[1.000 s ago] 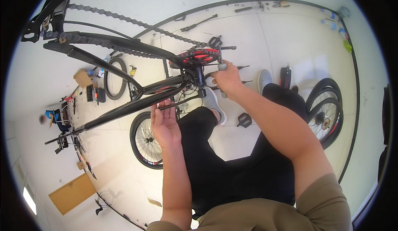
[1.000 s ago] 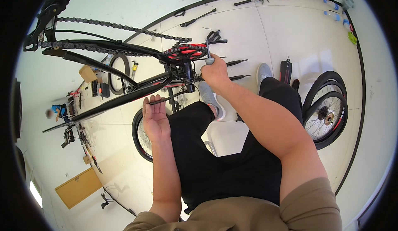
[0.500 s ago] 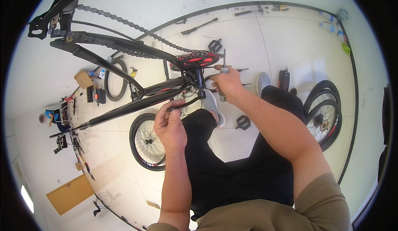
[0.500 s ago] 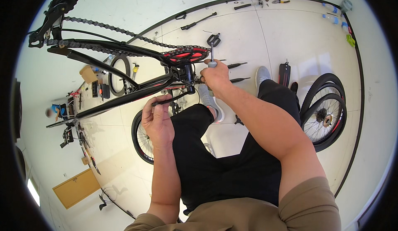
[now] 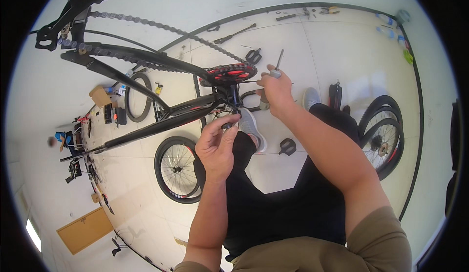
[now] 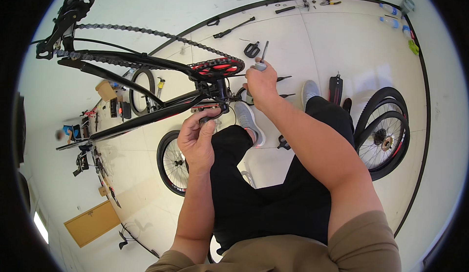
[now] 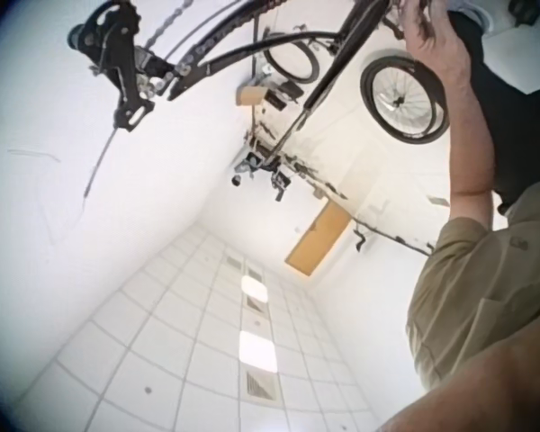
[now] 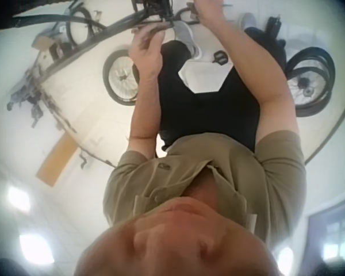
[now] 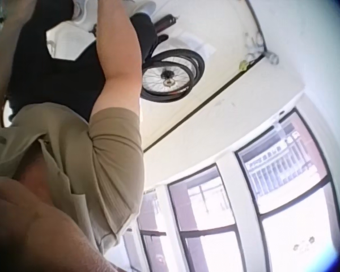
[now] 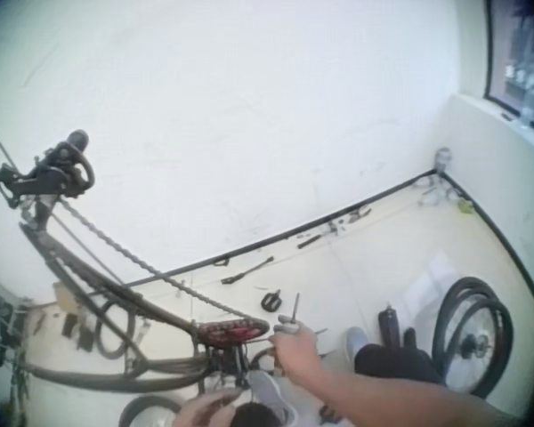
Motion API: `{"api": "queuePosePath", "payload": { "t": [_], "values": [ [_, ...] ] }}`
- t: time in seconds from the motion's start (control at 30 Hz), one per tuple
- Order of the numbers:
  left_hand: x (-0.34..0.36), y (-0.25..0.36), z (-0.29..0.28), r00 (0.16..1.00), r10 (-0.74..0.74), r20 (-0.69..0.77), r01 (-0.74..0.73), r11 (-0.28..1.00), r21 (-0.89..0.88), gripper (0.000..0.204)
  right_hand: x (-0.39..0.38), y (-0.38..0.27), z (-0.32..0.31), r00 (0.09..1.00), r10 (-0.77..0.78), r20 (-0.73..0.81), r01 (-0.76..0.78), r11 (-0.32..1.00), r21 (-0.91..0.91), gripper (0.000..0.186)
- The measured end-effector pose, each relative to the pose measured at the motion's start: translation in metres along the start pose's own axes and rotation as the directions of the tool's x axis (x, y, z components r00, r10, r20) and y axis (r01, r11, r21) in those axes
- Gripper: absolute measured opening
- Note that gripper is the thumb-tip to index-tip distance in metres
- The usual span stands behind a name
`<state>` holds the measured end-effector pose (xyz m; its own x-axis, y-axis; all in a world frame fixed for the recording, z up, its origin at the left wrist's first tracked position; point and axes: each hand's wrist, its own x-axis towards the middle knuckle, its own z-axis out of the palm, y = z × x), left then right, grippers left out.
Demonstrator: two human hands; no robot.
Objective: The person uses a screwdriver to tighten bolts on the crankset and chainring of a bicycle frame held upside down. The person rotates the crank arm to check alignment and continues adjusting the chainring bolts.
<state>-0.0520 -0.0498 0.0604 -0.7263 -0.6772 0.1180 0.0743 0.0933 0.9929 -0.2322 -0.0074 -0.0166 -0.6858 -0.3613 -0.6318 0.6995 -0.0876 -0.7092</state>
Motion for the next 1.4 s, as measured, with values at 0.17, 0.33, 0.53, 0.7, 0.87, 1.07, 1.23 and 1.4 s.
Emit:
{"api": "queuePosePath", "payload": {
  "t": [0.17, 0.33, 0.53, 0.7, 0.87, 1.07, 1.23, 1.4],
  "values": [
    [-0.002, 0.004, 0.000, 0.999, 0.030, -0.026, -0.029, 0.998, 0.061, 0.021, 0.001, -0.005, 0.006, 0.996, -0.030, 0.088, 0.029, 1.000, 0.006, 0.051],
    [-0.006, 0.001, -0.001, 0.984, 0.084, -0.159, -0.068, 0.992, 0.106, 0.019, 0.007, -0.003, 0.007, 0.982, -0.133, 0.134, 0.139, 0.990, -0.037, 0.040],
    [-0.006, 0.002, -0.004, 0.979, 0.036, -0.201, -0.048, 0.997, -0.054, 0.018, 0.026, 0.009, 0.008, 0.906, -0.397, 0.147, 0.419, 0.889, -0.183, 0.022],
    [-0.006, 0.005, -0.006, 0.980, 0.019, -0.199, -0.026, 0.999, -0.034, 0.019, 0.032, 0.016, 0.006, 0.896, -0.426, 0.124, 0.443, 0.847, -0.295, 0.020],
    [-0.006, 0.005, -0.009, 0.979, 0.008, -0.206, -0.011, 1.000, -0.016, 0.020, 0.025, 0.015, 0.007, 0.781, -0.616, 0.102, 0.592, 0.677, -0.437, 0.019],
    [-0.008, 0.005, -0.014, 0.981, -0.010, -0.195, 0.012, 1.000, 0.012, 0.018, 0.022, 0.008, 0.007, 0.871, -0.471, 0.137, 0.490, 0.817, -0.305, 0.017],
    [-0.007, 0.006, -0.012, 0.980, -0.016, -0.197, 0.011, 1.000, -0.027, 0.019, 0.017, 0.006, 0.007, 0.838, -0.529, 0.134, 0.542, 0.781, -0.309, 0.015],
    [-0.007, 0.005, -0.015, 0.982, -0.019, -0.189, 0.013, 0.999, -0.034, 0.019, 0.022, 0.010, 0.007, 0.702, -0.700, 0.130, 0.687, 0.619, -0.381, 0.015]
  ]
}}
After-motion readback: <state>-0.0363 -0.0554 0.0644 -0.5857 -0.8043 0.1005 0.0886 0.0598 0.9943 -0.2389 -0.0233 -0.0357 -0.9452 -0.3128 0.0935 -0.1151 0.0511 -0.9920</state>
